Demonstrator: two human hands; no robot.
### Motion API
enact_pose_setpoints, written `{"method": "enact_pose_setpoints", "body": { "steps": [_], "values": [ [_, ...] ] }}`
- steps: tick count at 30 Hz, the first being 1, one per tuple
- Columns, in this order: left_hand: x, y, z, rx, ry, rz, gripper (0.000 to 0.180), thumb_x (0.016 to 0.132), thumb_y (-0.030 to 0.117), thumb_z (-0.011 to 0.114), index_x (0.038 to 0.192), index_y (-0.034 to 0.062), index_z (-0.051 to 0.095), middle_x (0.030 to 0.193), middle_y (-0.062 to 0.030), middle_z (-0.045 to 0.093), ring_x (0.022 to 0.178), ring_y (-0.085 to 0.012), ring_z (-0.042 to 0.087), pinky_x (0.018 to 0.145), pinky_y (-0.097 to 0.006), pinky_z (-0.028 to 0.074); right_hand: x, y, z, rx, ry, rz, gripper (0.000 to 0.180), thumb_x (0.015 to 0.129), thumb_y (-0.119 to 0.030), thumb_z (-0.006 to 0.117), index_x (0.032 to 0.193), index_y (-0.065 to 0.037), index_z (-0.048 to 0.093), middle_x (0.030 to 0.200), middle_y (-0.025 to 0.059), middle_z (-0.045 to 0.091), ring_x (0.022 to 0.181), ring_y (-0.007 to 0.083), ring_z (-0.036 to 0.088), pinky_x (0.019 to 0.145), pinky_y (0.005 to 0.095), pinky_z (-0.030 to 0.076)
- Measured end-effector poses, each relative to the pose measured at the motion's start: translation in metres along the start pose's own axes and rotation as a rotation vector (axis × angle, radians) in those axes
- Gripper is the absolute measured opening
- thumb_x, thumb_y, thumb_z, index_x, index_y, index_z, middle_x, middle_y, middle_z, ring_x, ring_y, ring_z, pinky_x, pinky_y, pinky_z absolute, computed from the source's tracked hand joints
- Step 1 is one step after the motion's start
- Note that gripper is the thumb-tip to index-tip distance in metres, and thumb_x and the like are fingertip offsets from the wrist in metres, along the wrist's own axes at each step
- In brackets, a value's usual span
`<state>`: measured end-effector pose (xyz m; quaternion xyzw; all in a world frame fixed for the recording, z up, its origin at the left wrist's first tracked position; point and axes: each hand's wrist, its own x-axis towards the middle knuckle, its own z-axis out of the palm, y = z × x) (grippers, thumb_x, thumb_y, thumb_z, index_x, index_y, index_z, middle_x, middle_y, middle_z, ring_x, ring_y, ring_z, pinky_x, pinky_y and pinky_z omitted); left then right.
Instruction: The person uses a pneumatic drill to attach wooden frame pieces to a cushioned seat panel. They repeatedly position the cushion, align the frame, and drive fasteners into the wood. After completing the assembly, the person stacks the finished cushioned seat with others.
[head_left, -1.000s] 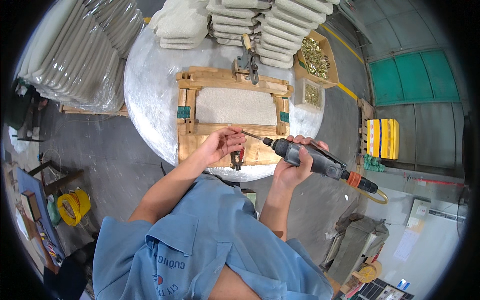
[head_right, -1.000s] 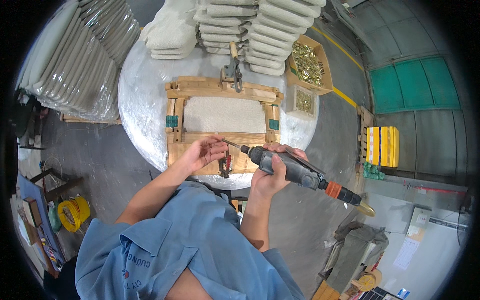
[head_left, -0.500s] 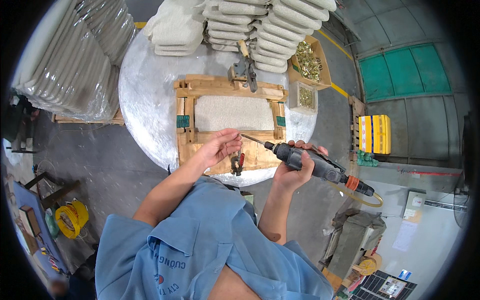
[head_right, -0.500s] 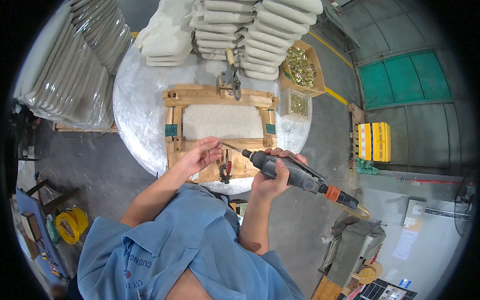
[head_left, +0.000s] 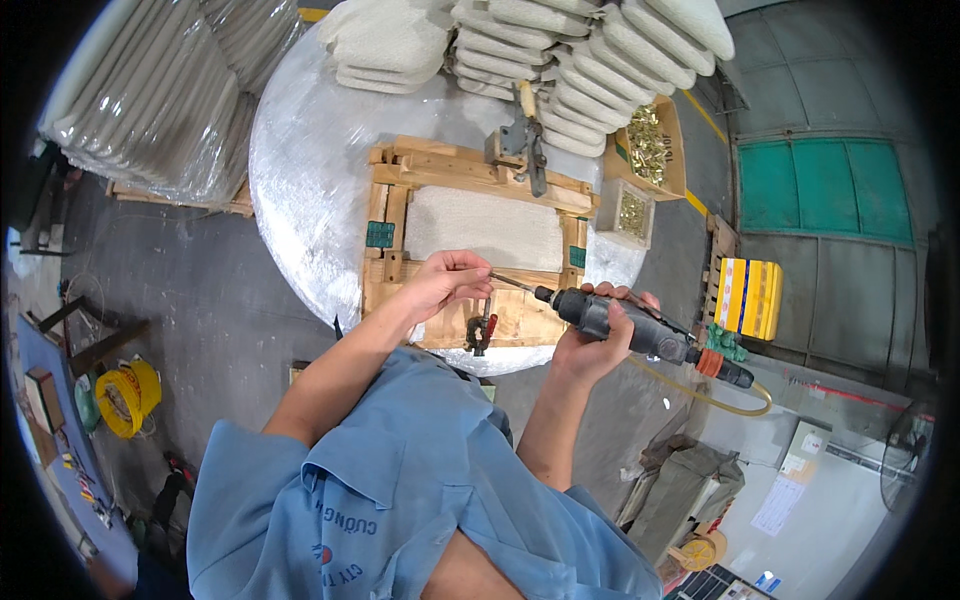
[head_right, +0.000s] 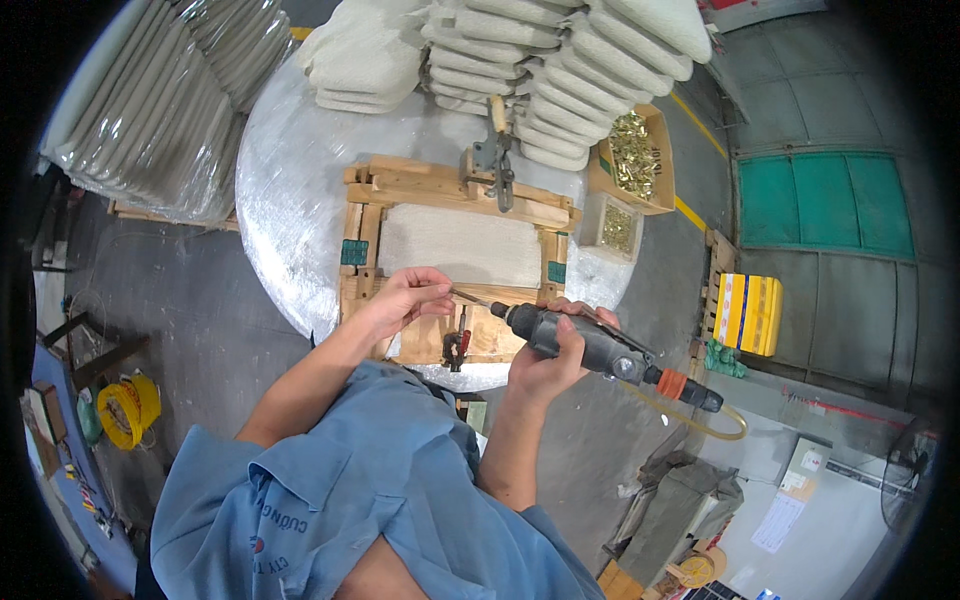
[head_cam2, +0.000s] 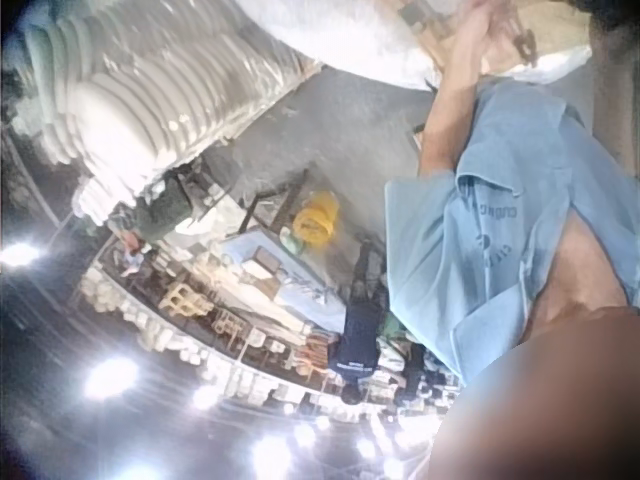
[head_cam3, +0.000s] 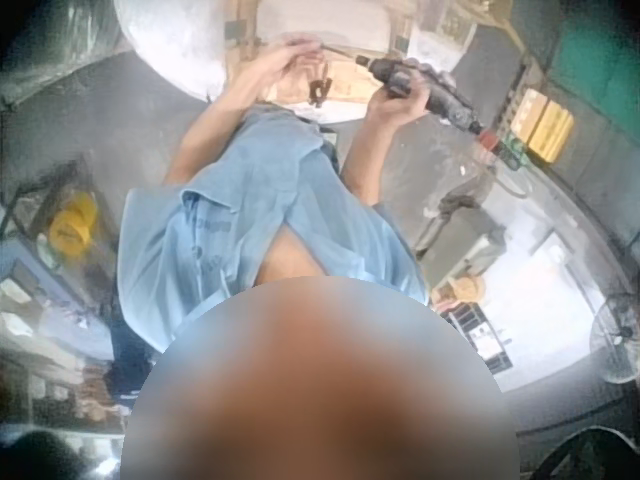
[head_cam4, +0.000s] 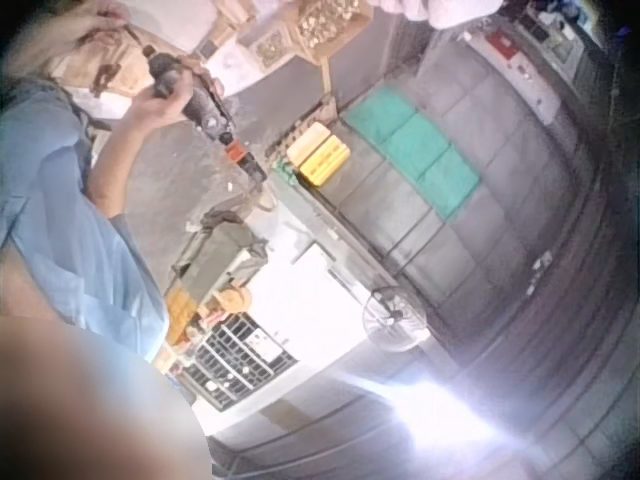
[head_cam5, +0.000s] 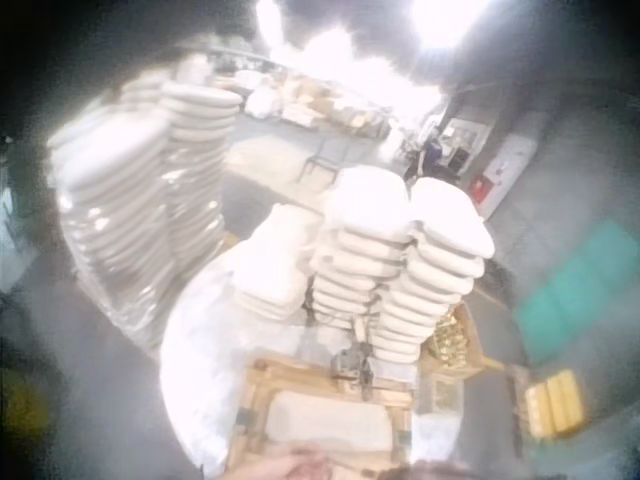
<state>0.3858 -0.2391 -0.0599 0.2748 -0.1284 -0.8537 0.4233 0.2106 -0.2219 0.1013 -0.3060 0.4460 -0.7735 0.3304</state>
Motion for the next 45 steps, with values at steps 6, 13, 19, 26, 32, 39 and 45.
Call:
{"method": "enact_pose_setpoints", "body": {
  "steps": [6, 13, 19, 26, 32, 39, 45],
  "values": [
    [0.004, -0.001, -0.023, -0.076, 0.029, 0.050, 0.014, 0.099, 0.010, 0.072, 0.109, 0.0004, 0.071, 0.099, -0.0107, 0.074, 0.091, -0.0202, 0.076, 0.084, -0.031, 0.064, 0.011, 0.015, 0.033, -0.023, 0.107, 0.172, 0.051, 0.085, -0.005, 0.064, 0.132, -0.011, 0.046, 0.098, 0.0110, 0.062, 0.086, 0.0262, 0.066, 0.084, 0.0426, 0.057],
    [0.008, 0.023, -0.024, 0.204, 0.320, 0.238, 0.018, 0.102, 0.015, 0.067, 0.110, -0.0017, 0.071, 0.092, -0.0088, 0.075, 0.088, -0.0195, 0.075, 0.078, -0.033, 0.062, 0.034, 0.050, 0.053, -0.013, 0.115, 0.312, 0.044, 0.090, -0.006, 0.065, 0.131, -0.016, 0.049, 0.098, 0.0072, 0.063, 0.092, 0.0211, 0.064, 0.091, 0.0454, 0.057],
    [0.019, 0.052, -0.066, 1.406, 0.786, 0.486, 0.034, 0.098, 0.010, 0.055, 0.129, 0.0028, 0.068, 0.082, -0.0214, 0.074, 0.074, -0.0369, 0.073, 0.070, -0.049, 0.058, 0.033, 0.096, 0.084, -0.089, -0.209, 0.193, 0.048, 0.086, 0.002, 0.065, 0.129, -0.009, 0.046, 0.097, 0.0127, 0.065, 0.090, 0.0262, 0.067, 0.091, 0.0440, 0.056],
    [0.028, 0.055, -0.075, 1.744, 0.633, 0.049, 0.072, 0.089, 0.011, 0.051, 0.160, 0.0071, 0.038, 0.080, -0.0233, 0.073, 0.075, -0.0405, 0.073, 0.070, -0.052, 0.058, 0.024, 0.152, 0.105, -0.192, -0.437, 0.060, 0.050, 0.082, 0.008, 0.070, 0.125, -0.008, 0.049, 0.100, 0.0136, 0.067, 0.093, 0.0276, 0.068, 0.094, 0.0443, 0.055],
    [0.024, 0.059, -0.073, 1.805, 0.609, 0.008, 0.072, 0.089, 0.011, 0.051, 0.159, 0.0028, 0.038, 0.076, -0.0181, 0.073, 0.068, -0.0353, 0.073, 0.063, -0.048, 0.058, 0.025, 0.181, 0.115, -0.201, -0.514, 0.039, 0.052, 0.080, 0.004, 0.074, 0.124, -0.007, 0.049, 0.100, 0.0139, 0.066, 0.093, 0.0271, 0.068, 0.094, 0.0455, 0.056],
    [0.024, 0.052, -0.079, 1.859, 0.546, 0.062, 0.071, 0.090, 0.015, 0.054, 0.158, 0.0009, 0.040, 0.075, -0.0155, 0.072, 0.067, -0.0334, 0.073, 0.060, -0.045, 0.057, 0.021, 0.193, 0.119, -0.211, -0.575, 0.075, 0.051, 0.081, 0.003, 0.077, 0.122, -0.006, 0.048, 0.103, 0.0129, 0.066, 0.095, 0.0243, 0.068, 0.095, 0.0431, 0.056],
    [0.026, 0.060, -0.081, 1.757, 0.558, -0.004, 0.071, 0.089, 0.012, 0.055, 0.159, 0.0137, 0.043, 0.080, -0.0185, 0.073, 0.072, -0.0356, 0.073, 0.064, -0.048, 0.058, 0.019, 0.200, 0.122, -0.247, -0.613, 0.032, 0.049, 0.079, 0.006, 0.073, 0.121, -0.006, 0.050, 0.100, 0.0121, 0.065, 0.092, 0.0262, 0.067, 0.093, 0.0448, 0.057]
  ]
}}
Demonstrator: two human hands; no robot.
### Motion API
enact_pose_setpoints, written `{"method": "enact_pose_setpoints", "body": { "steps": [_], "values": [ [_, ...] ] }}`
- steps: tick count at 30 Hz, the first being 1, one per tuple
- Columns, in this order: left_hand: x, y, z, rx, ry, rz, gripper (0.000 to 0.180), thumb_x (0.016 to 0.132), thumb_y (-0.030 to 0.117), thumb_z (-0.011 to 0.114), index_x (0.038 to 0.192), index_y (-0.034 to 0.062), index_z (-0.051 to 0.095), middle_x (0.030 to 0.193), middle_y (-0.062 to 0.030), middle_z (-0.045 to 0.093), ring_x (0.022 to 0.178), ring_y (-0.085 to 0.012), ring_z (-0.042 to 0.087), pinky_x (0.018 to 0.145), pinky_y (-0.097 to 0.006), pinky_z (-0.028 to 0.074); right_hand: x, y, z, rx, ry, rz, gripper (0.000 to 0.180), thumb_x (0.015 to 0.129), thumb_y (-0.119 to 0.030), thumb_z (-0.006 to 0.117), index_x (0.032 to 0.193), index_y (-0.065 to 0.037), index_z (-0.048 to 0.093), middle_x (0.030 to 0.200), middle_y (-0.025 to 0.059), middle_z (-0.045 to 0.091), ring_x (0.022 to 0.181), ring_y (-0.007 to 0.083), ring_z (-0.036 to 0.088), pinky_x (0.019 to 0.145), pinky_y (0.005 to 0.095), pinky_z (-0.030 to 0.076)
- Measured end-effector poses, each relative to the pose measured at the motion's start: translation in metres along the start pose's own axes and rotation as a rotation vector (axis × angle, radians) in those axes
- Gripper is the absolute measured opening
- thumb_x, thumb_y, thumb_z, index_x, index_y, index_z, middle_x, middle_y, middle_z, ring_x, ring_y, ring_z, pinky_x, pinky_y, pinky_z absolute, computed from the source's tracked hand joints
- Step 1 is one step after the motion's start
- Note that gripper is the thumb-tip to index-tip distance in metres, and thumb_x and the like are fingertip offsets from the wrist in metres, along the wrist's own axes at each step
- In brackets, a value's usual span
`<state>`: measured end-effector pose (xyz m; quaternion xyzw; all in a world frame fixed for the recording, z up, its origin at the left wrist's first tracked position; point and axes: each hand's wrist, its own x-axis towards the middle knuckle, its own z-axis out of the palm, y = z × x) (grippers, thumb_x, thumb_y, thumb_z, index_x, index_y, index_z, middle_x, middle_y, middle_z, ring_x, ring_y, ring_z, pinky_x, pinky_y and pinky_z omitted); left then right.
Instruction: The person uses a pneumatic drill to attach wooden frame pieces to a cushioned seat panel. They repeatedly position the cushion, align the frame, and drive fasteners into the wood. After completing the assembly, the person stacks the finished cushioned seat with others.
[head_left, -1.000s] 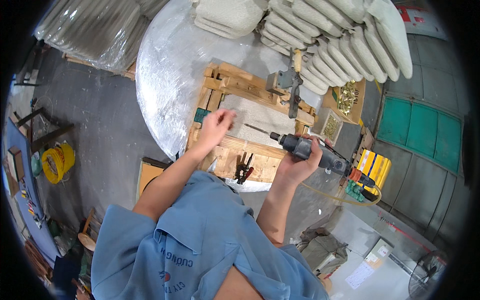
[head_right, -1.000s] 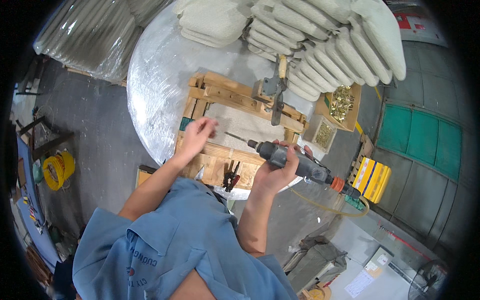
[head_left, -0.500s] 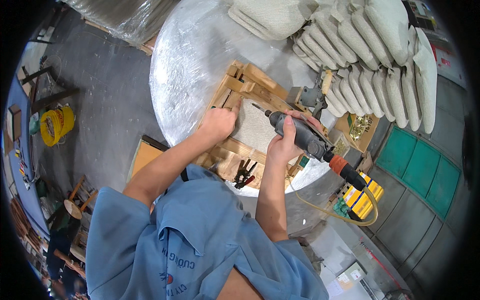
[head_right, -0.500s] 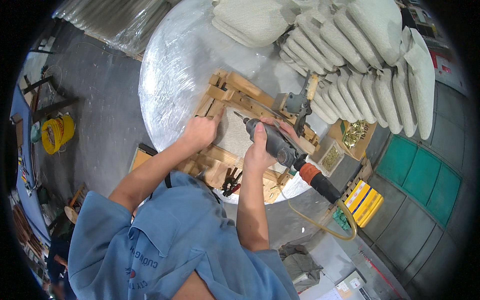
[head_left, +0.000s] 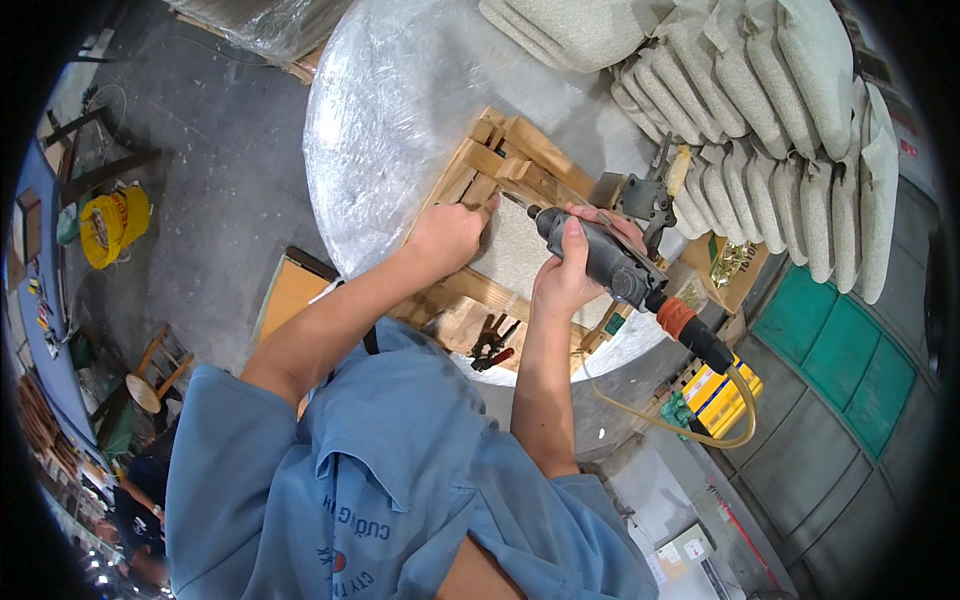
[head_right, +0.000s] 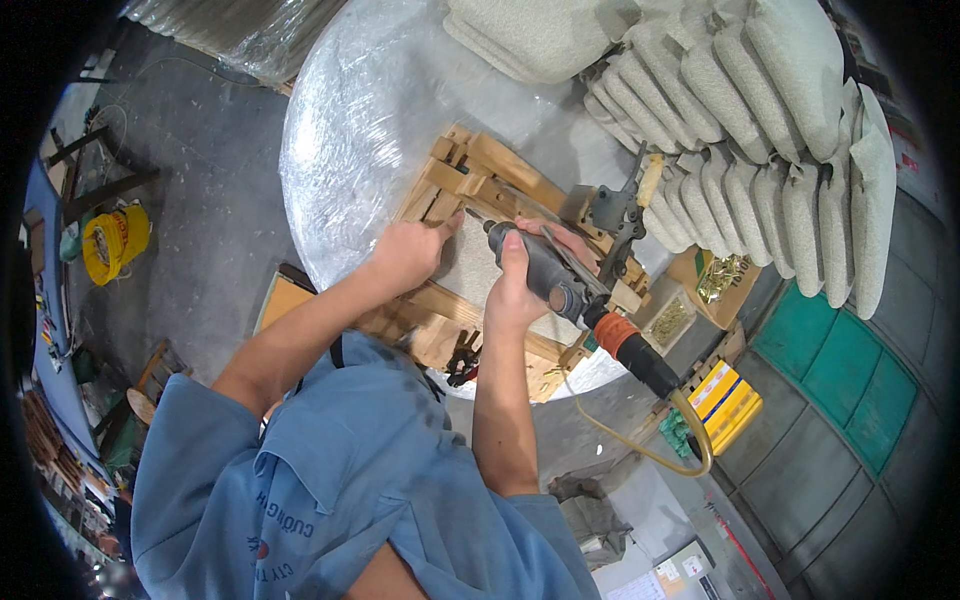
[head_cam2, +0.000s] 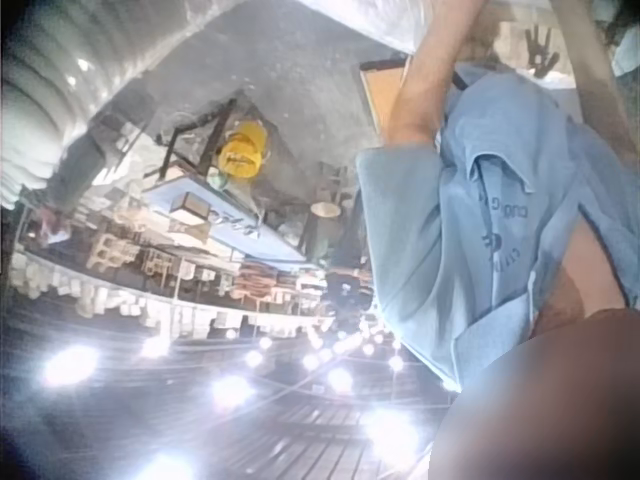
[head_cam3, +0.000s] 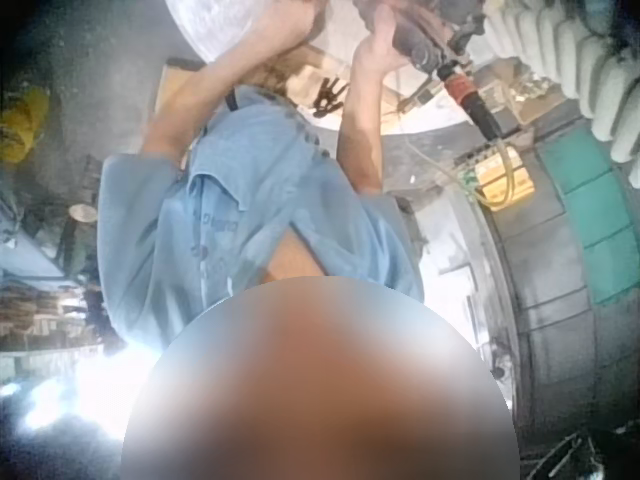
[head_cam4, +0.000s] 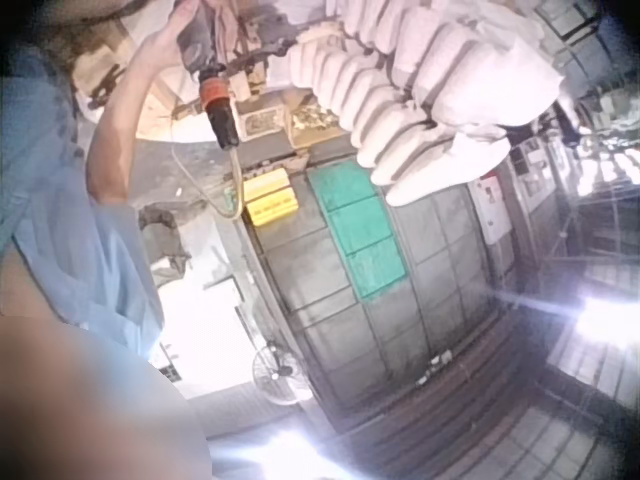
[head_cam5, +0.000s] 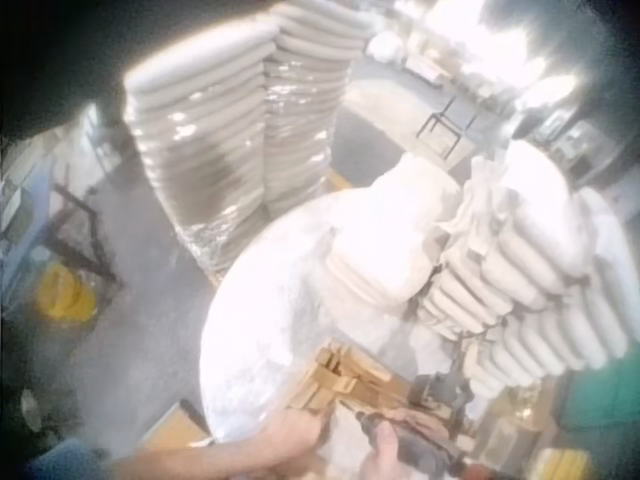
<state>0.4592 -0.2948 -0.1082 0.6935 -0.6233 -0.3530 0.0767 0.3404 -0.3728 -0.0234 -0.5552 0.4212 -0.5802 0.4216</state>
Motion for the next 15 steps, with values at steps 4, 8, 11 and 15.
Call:
{"method": "enact_pose_setpoints", "body": {
  "steps": [4, 8, 11, 15],
  "values": [
    [0.002, 0.000, -0.006, -0.077, -0.009, -0.042, 0.068, 0.089, 0.011, 0.054, 0.157, 0.0196, 0.047, 0.082, -0.0204, 0.073, 0.076, -0.0392, 0.073, 0.069, -0.051, 0.058, -0.001, 0.005, 0.003, 0.019, -0.015, 0.001, 0.049, 0.080, 0.006, 0.073, 0.121, -0.006, 0.050, 0.100, 0.0127, 0.065, 0.093, 0.0262, 0.067, 0.094, 0.0450, 0.057],
    [0.002, 0.000, -0.010, -0.126, -0.006, -0.057, 0.065, 0.090, 0.010, 0.053, 0.154, 0.0205, 0.052, 0.082, -0.0212, 0.072, 0.077, -0.0401, 0.072, 0.071, -0.051, 0.058, -0.002, 0.015, 0.002, 0.079, -0.017, 0.021, 0.047, 0.084, -0.001, 0.080, 0.119, -0.004, 0.049, 0.103, 0.0145, 0.065, 0.098, 0.0257, 0.068, 0.095, 0.0435, 0.056],
    [0.003, 0.001, -0.013, -0.124, -0.009, -0.053, 0.063, 0.090, 0.010, 0.052, 0.153, 0.0189, 0.053, 0.082, -0.0211, 0.072, 0.076, -0.0399, 0.072, 0.069, -0.051, 0.058, -0.004, 0.021, 0.001, 0.017, -0.026, 0.044, 0.047, 0.085, -0.001, 0.079, 0.120, -0.004, 0.048, 0.104, 0.0143, 0.065, 0.097, 0.0254, 0.068, 0.095, 0.0429, 0.055],
    [0.001, -0.005, -0.004, -0.110, 0.050, -0.008, 0.059, 0.091, 0.013, 0.056, 0.150, 0.0136, 0.055, 0.079, -0.0189, 0.072, 0.073, -0.0376, 0.072, 0.066, -0.049, 0.057, -0.004, 0.022, 0.007, 0.003, -0.039, 0.023, 0.047, 0.085, -0.001, 0.079, 0.121, -0.004, 0.048, 0.104, 0.0146, 0.065, 0.097, 0.0250, 0.068, 0.096, 0.0416, 0.055]
  ]
}}
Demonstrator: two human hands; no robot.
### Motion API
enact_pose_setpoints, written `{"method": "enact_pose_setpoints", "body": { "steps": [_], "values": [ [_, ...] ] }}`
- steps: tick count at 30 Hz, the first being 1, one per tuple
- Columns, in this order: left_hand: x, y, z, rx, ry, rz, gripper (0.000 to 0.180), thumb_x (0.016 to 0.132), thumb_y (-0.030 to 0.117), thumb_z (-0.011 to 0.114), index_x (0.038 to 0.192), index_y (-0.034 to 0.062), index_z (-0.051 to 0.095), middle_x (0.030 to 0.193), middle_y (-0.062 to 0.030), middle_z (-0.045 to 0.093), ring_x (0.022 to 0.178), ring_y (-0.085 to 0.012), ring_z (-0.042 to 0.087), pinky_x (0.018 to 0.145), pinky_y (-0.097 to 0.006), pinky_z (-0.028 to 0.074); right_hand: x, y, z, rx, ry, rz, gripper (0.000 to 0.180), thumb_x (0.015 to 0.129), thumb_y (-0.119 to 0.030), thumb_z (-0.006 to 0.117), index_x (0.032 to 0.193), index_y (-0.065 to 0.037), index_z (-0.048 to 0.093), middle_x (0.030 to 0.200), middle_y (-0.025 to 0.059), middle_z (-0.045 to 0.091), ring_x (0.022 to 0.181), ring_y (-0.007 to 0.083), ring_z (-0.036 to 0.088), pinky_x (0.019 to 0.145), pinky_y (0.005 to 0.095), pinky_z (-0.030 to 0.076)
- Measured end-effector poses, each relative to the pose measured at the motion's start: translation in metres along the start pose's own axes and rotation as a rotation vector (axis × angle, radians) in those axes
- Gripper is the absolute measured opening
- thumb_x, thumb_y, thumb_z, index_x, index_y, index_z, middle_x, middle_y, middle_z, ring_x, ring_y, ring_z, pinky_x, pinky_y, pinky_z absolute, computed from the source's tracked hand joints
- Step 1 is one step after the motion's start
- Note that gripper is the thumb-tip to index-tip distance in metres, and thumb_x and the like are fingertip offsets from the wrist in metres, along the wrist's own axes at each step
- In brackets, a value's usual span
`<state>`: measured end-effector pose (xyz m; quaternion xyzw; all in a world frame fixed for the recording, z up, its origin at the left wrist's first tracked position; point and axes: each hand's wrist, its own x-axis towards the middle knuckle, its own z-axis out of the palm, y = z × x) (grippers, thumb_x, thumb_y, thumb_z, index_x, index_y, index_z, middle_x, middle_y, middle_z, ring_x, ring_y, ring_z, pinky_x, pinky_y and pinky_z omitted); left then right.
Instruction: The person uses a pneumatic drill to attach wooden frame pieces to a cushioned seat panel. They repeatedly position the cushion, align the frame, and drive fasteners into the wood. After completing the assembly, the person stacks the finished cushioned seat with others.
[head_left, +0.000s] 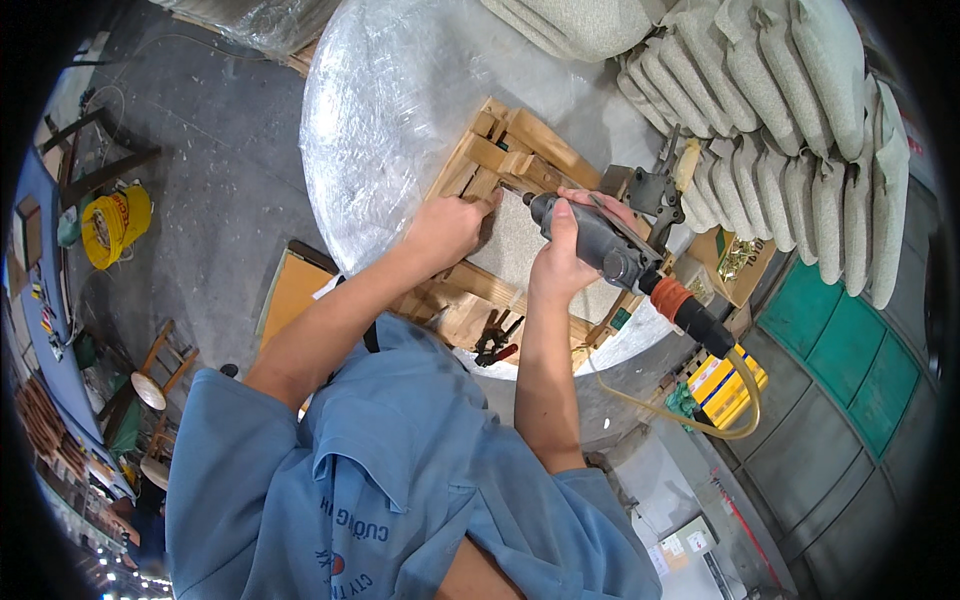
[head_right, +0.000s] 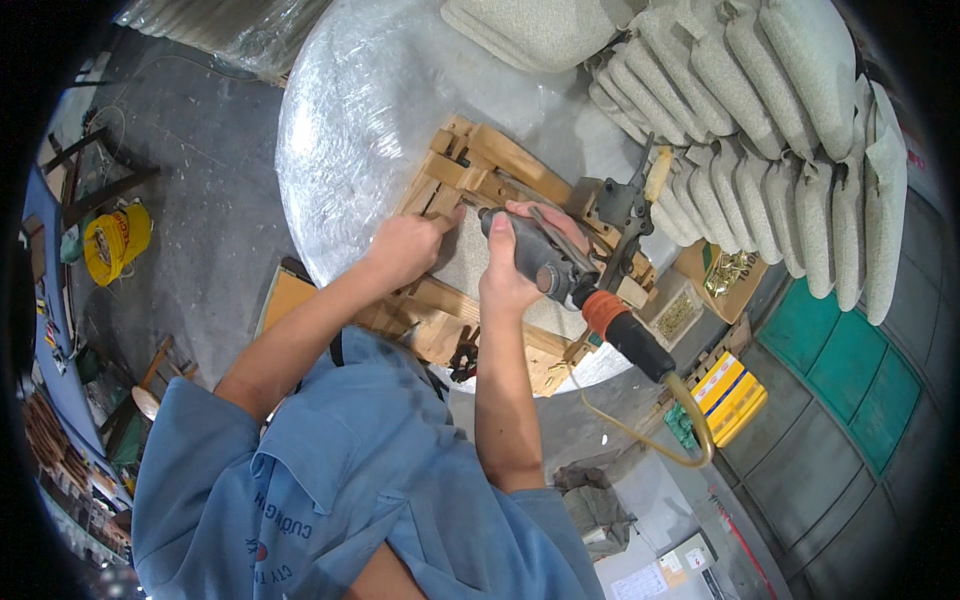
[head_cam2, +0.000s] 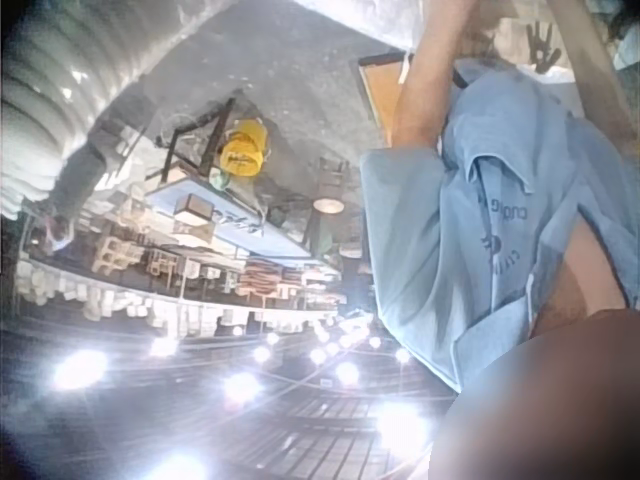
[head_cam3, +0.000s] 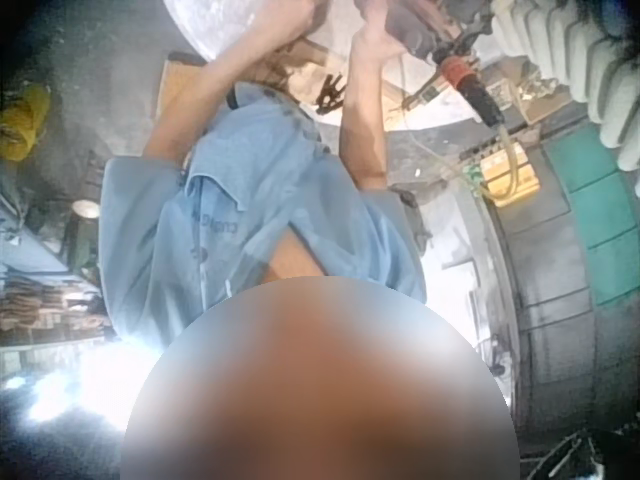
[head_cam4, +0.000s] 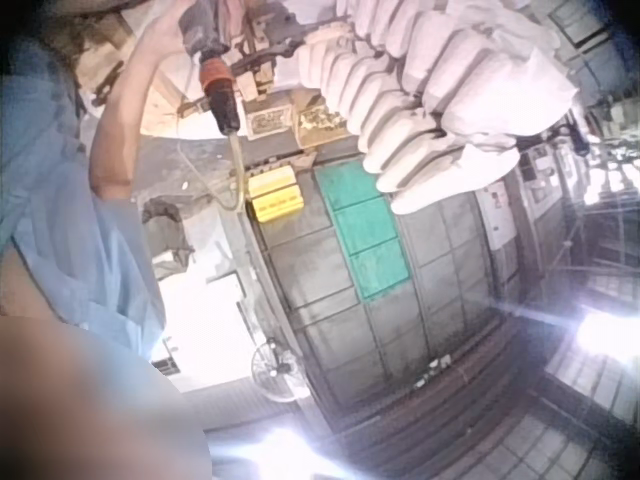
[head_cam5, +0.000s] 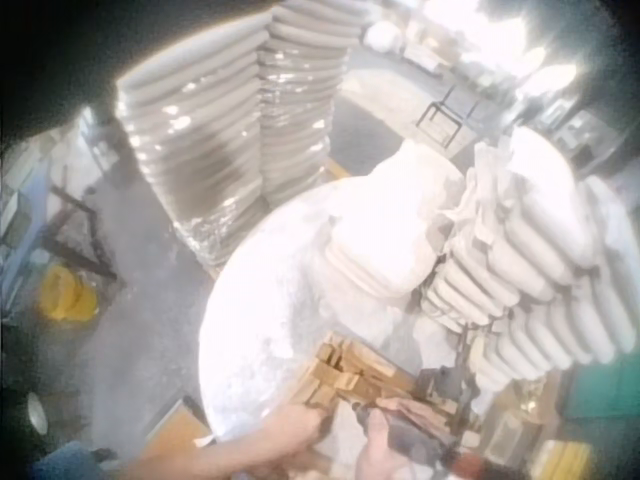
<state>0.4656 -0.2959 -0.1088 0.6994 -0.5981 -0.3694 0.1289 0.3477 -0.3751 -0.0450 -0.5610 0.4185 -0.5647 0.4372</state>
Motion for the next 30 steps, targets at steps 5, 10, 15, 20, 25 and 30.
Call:
{"method": "enact_pose_setpoints", "body": {
  "steps": [5, 10, 15, 20, 25, 30],
  "values": [
    [-0.012, -0.008, 0.005, 0.026, 0.042, 0.088, 0.056, 0.091, 0.019, 0.061, 0.146, 0.0100, 0.057, 0.076, -0.0146, 0.072, 0.068, -0.0351, 0.072, 0.061, -0.047, 0.057, -0.010, 0.007, -0.006, -0.079, -0.165, -0.157, 0.054, 0.083, 0.008, 0.076, 0.123, -0.008, 0.043, 0.105, 0.0141, 0.062, 0.096, 0.0253, 0.066, 0.096, 0.0464, 0.057],
    [-0.009, -0.004, 0.004, 0.042, -0.074, 0.042, 0.059, 0.090, 0.019, 0.063, 0.147, 0.0063, 0.053, 0.079, -0.0152, 0.073, 0.073, -0.0351, 0.073, 0.063, -0.047, 0.058, -0.023, -0.011, 0.006, -0.246, -0.290, -0.296, 0.057, 0.084, 0.008, 0.076, 0.124, -0.012, 0.041, 0.108, 0.0160, 0.058, 0.100, 0.0268, 0.064, 0.094, 0.0477, 0.057],
    [-0.008, -0.006, 0.001, 0.009, -0.055, 0.073, 0.039, 0.090, 0.017, 0.061, 0.125, 0.0018, 0.061, 0.079, -0.0177, 0.075, 0.073, -0.0342, 0.075, 0.062, -0.046, 0.059, -0.036, -0.017, 0.010, -0.238, -0.398, -0.342, 0.056, 0.085, 0.004, 0.077, 0.124, -0.012, 0.040, 0.111, 0.0182, 0.054, 0.100, 0.0284, 0.063, 0.093, 0.0496, 0.057],
    [-0.007, -0.004, 0.001, 0.039, -0.140, 0.007, 0.061, 0.087, 0.017, 0.063, 0.146, 0.0072, 0.053, 0.084, -0.0143, 0.074, 0.075, -0.0328, 0.074, 0.063, -0.045, 0.058, -0.034, -0.002, 0.009, -0.162, -0.338, -0.315, 0.053, 0.084, 0.003, 0.078, 0.121, -0.011, 0.042, 0.108, 0.0172, 0.057, 0.097, 0.0278, 0.064, 0.093, 0.0489, 0.058],
    [-0.007, -0.002, 0.006, 0.030, -0.090, 0.005, 0.059, 0.089, 0.019, 0.063, 0.147, 0.0080, 0.054, 0.081, -0.0128, 0.074, 0.072, -0.0326, 0.074, 0.061, -0.045, 0.057, -0.020, -0.002, 0.006, -0.190, -0.353, -0.248, 0.052, 0.081, 0.004, 0.078, 0.119, -0.010, 0.046, 0.105, 0.0153, 0.059, 0.097, 0.0277, 0.064, 0.092, 0.0463, 0.058],
    [-0.007, 0.000, 0.006, 0.010, -0.058, -0.002, 0.058, 0.090, 0.019, 0.063, 0.146, 0.0076, 0.054, 0.082, -0.0133, 0.075, 0.073, -0.0331, 0.074, 0.062, -0.045, 0.057, -0.017, 0.006, 0.008, -0.124, -0.257, -0.157, 0.051, 0.083, 0.009, 0.075, 0.119, -0.008, 0.043, 0.105, 0.0154, 0.059, 0.098, 0.0268, 0.062, 0.098, 0.0475, 0.054]
  ]
}}
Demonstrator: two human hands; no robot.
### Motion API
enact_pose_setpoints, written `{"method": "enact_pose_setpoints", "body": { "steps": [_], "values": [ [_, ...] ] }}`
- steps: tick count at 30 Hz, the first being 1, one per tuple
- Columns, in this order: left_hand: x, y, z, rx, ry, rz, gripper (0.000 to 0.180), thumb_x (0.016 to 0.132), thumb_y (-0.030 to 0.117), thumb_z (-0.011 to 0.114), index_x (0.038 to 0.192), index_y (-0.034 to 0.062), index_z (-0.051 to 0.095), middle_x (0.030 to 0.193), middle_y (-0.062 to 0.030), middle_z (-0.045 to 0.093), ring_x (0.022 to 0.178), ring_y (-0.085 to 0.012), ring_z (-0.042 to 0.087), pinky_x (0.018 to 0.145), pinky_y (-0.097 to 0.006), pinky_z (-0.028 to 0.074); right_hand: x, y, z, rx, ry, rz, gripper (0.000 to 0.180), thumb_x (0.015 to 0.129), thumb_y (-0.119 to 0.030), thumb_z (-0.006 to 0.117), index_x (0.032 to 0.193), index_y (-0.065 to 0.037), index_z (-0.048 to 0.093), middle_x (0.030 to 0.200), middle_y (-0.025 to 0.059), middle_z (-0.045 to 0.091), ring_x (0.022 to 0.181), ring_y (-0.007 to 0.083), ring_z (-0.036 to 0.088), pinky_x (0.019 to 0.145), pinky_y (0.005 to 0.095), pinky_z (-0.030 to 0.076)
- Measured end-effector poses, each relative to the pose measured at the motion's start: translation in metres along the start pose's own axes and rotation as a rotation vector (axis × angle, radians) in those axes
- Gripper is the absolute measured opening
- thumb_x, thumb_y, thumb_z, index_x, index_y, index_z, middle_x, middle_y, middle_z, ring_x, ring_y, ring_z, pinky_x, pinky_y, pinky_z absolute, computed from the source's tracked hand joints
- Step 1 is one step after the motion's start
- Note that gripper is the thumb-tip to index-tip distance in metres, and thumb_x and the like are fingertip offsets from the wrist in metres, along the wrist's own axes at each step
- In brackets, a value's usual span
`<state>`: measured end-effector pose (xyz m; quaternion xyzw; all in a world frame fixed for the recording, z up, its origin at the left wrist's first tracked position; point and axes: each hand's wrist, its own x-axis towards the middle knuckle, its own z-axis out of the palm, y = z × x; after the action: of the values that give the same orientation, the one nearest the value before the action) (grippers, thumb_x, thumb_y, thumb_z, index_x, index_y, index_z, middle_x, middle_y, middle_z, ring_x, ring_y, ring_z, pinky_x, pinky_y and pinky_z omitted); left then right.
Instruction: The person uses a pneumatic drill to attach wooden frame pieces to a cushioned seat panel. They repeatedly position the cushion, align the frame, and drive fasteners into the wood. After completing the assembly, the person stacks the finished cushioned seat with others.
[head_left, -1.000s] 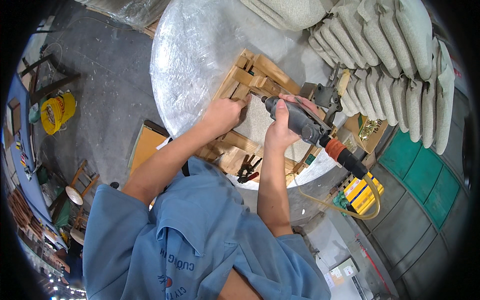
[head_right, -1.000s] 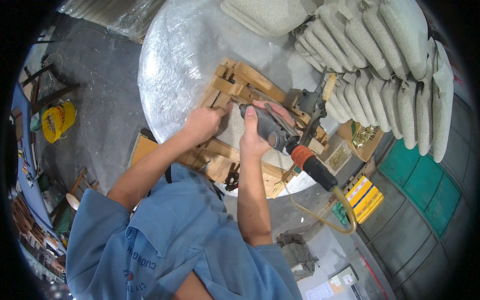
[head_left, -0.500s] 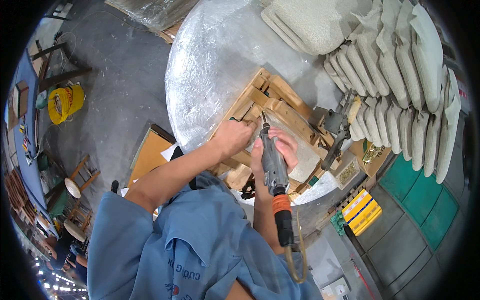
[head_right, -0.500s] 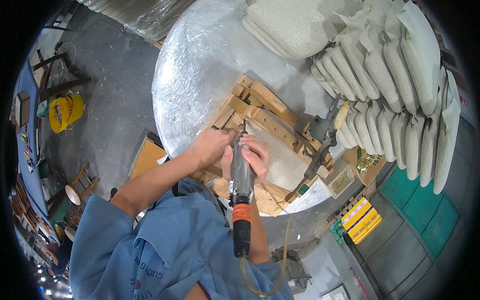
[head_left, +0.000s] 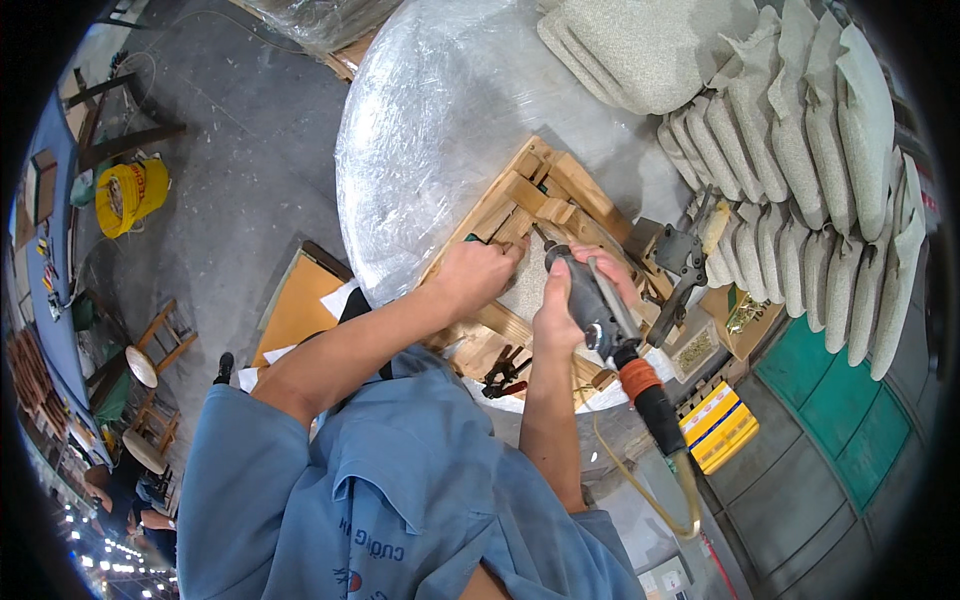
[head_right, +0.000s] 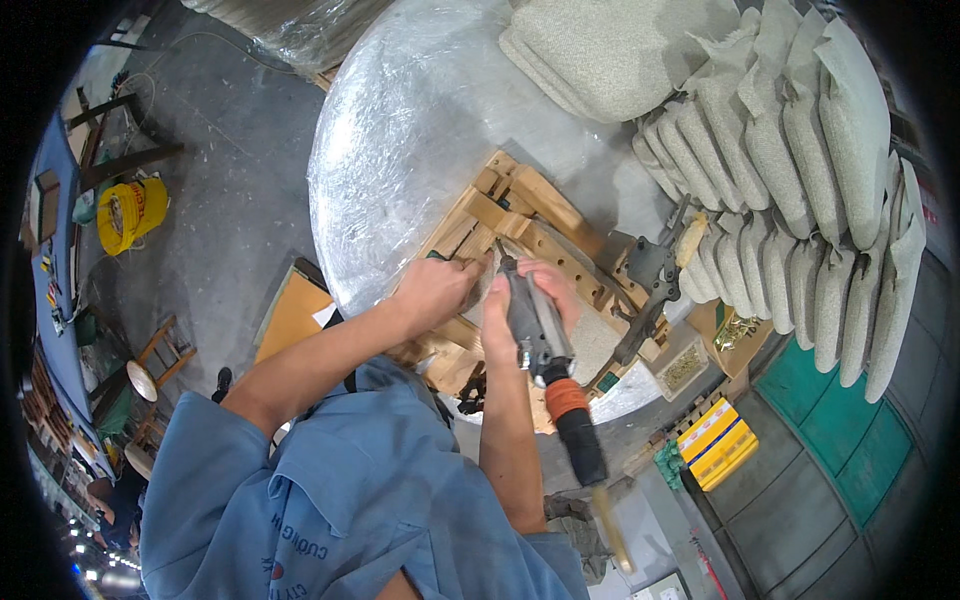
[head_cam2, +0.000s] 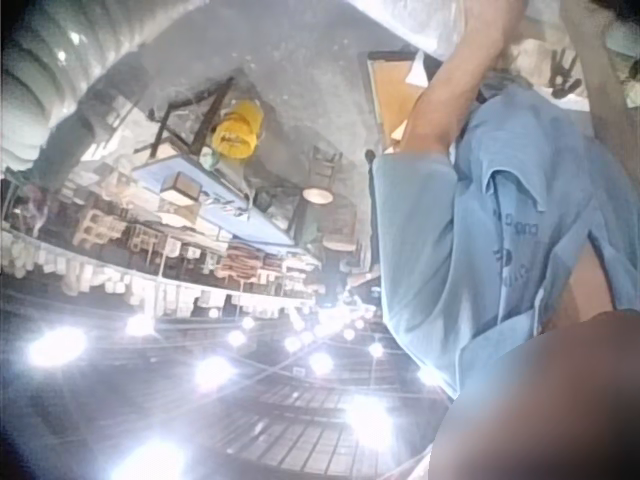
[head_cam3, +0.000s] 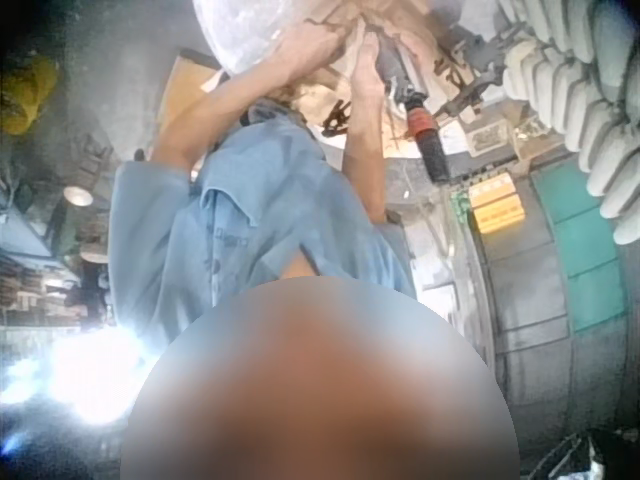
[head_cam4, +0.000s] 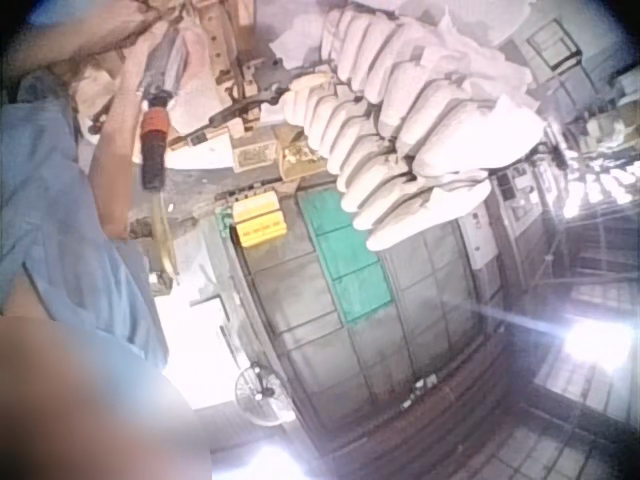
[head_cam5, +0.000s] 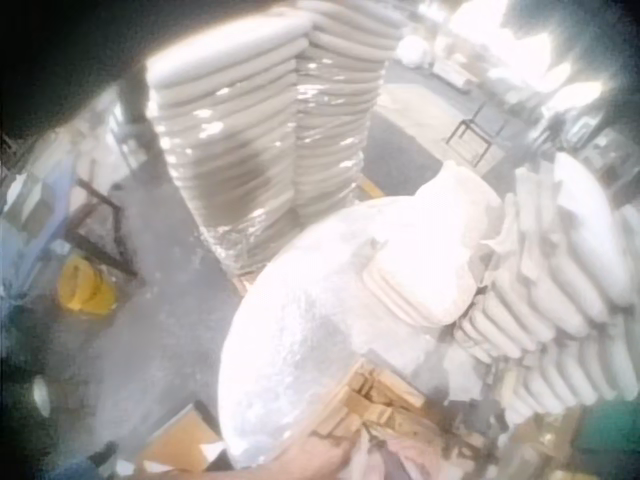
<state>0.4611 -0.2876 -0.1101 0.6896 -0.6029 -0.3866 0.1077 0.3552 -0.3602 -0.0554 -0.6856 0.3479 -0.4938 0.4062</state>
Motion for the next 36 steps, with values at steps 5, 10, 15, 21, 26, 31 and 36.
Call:
{"method": "enact_pose_setpoints", "body": {
  "steps": [5, 10, 15, 21, 26, 31, 36],
  "values": [
    [0.001, 0.003, -0.006, 0.013, 0.001, 0.010, 0.056, 0.090, 0.018, 0.063, 0.144, 0.0069, 0.056, 0.083, -0.0139, 0.075, 0.073, -0.0335, 0.074, 0.063, -0.045, 0.058, 0.010, 0.005, -0.007, 0.015, -0.016, 0.011, 0.053, 0.082, 0.008, 0.078, 0.123, -0.006, 0.046, 0.106, 0.0154, 0.062, 0.099, 0.0266, 0.064, 0.098, 0.0464, 0.055],
    [-0.002, -0.013, 0.007, -0.176, 0.205, 0.131, 0.053, 0.093, 0.012, 0.058, 0.145, 0.0060, 0.056, 0.083, -0.0168, 0.074, 0.073, -0.0352, 0.073, 0.065, -0.044, 0.058, 0.011, -0.008, -0.008, 0.004, 0.106, 0.189, 0.053, 0.082, 0.004, 0.081, 0.124, -0.004, 0.050, 0.104, 0.0131, 0.066, 0.100, 0.0227, 0.067, 0.096, 0.0406, 0.055],
    [-0.032, -0.013, -0.010, -0.858, 0.142, 0.003, 0.049, 0.105, 0.018, 0.050, 0.152, 0.0057, 0.050, 0.098, -0.0168, 0.075, 0.077, -0.0292, 0.074, 0.070, -0.040, 0.060, -0.006, -0.046, -0.059, 0.065, 0.417, 0.121, 0.050, 0.081, 0.009, 0.070, 0.125, -0.006, 0.050, 0.101, 0.0119, 0.067, 0.094, 0.0247, 0.068, 0.093, 0.0422, 0.056],
    [-0.057, 0.010, -0.007, -1.637, -0.194, -0.026, 0.069, 0.113, 0.052, 0.031, 0.158, 0.0005, 0.038, 0.141, -0.0186, 0.061, 0.121, -0.0272, 0.064, 0.101, -0.040, 0.055, -0.047, -0.138, -0.095, 0.294, 0.642, 0.205, 0.049, 0.082, 0.000, 0.064, 0.127, -0.011, 0.050, 0.100, 0.0102, 0.061, 0.094, 0.0255, 0.064, 0.092, 0.0482, 0.057],
    [-0.085, 0.054, -0.016, -1.856, -0.359, 0.046, 0.082, 0.109, 0.065, 0.021, 0.165, 0.0042, 0.023, 0.166, -0.0148, 0.035, 0.149, -0.0314, 0.041, 0.120, -0.046, 0.040, -0.085, -0.173, -0.103, 0.382, 0.783, 0.141, 0.050, 0.080, -0.003, 0.067, 0.126, -0.014, 0.049, 0.099, 0.0094, 0.060, 0.094, 0.0255, 0.063, 0.092, 0.0486, 0.056],
    [-0.105, 0.069, -0.002, -1.883, -0.441, 0.059, 0.080, 0.110, 0.063, 0.023, 0.165, 0.0051, 0.022, 0.169, -0.0122, 0.030, 0.153, -0.0308, 0.035, 0.122, -0.047, 0.038, -0.104, -0.190, -0.112, 0.474, 0.791, 0.032, 0.051, 0.080, -0.005, 0.069, 0.126, -0.014, 0.048, 0.098, 0.0095, 0.059, 0.094, 0.0261, 0.063, 0.092, 0.0501, 0.055],
    [-0.122, 0.082, 0.000, -1.894, -0.493, 0.096, 0.079, 0.110, 0.062, 0.025, 0.165, 0.0052, 0.022, 0.167, -0.0121, 0.034, 0.151, -0.0297, 0.039, 0.120, -0.047, 0.041, -0.117, -0.200, -0.104, 0.481, 0.764, -0.001, 0.055, 0.080, -0.003, 0.073, 0.128, -0.014, 0.046, 0.098, 0.0111, 0.059, 0.094, 0.0266, 0.063, 0.090, 0.0513, 0.056]
  ]
}}
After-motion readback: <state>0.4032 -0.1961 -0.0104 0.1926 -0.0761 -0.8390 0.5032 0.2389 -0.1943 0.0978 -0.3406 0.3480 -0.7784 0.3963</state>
